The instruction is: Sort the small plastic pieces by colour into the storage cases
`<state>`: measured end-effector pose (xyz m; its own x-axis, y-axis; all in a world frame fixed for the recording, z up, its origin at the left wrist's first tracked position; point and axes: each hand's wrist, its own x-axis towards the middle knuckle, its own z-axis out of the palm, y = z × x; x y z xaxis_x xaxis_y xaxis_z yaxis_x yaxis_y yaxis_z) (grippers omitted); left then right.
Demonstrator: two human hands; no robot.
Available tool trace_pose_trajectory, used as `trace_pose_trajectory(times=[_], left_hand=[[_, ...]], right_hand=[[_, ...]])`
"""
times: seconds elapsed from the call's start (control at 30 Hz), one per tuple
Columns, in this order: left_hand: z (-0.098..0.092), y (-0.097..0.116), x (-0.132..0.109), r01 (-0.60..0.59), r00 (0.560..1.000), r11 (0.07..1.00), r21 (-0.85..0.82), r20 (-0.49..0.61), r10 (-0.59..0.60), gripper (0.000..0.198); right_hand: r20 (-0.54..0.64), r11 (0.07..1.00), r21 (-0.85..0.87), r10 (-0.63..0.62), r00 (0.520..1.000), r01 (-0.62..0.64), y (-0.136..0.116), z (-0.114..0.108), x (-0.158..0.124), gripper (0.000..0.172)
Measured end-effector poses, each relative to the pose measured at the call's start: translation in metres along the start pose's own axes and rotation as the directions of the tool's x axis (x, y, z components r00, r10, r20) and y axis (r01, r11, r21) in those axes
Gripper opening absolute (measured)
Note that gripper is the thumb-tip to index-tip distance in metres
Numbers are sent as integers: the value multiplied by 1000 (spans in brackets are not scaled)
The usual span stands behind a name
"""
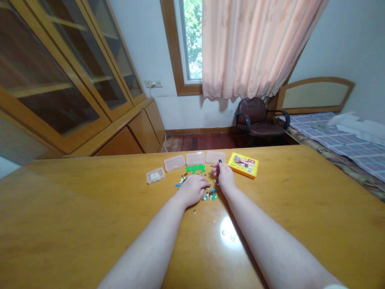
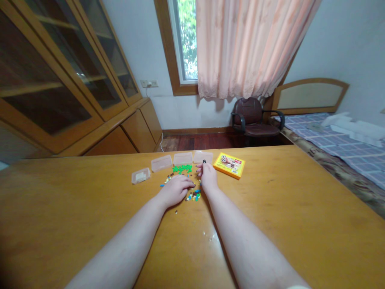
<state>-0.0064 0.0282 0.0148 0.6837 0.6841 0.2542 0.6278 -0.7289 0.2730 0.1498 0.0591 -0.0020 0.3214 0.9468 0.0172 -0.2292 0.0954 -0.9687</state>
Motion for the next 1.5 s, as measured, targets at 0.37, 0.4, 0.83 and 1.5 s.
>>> trace_pose_trajectory(times=[0.37,0.4,0.83,1.5], left_hand=[[0,-2,2,-8,1000,999,-54,24,9,34],[0,-3,2,12,1000,999,-50,24,-11,33],[2,-1,0,-36,999,999,-31,-4,36,30],[4,-9,0,325,938,944,56,-146,-314,35]], right_hand=[[20,1000,-23,15,1000,-14,-1,-2,0,31],[20,1000,-25,17,1000,-16,-1,-2,0,31],[20,999,-30,18,1000,-18,-4,-1,-1,31],[82,983,-177,-44,996,58,5,-3,1,31]])
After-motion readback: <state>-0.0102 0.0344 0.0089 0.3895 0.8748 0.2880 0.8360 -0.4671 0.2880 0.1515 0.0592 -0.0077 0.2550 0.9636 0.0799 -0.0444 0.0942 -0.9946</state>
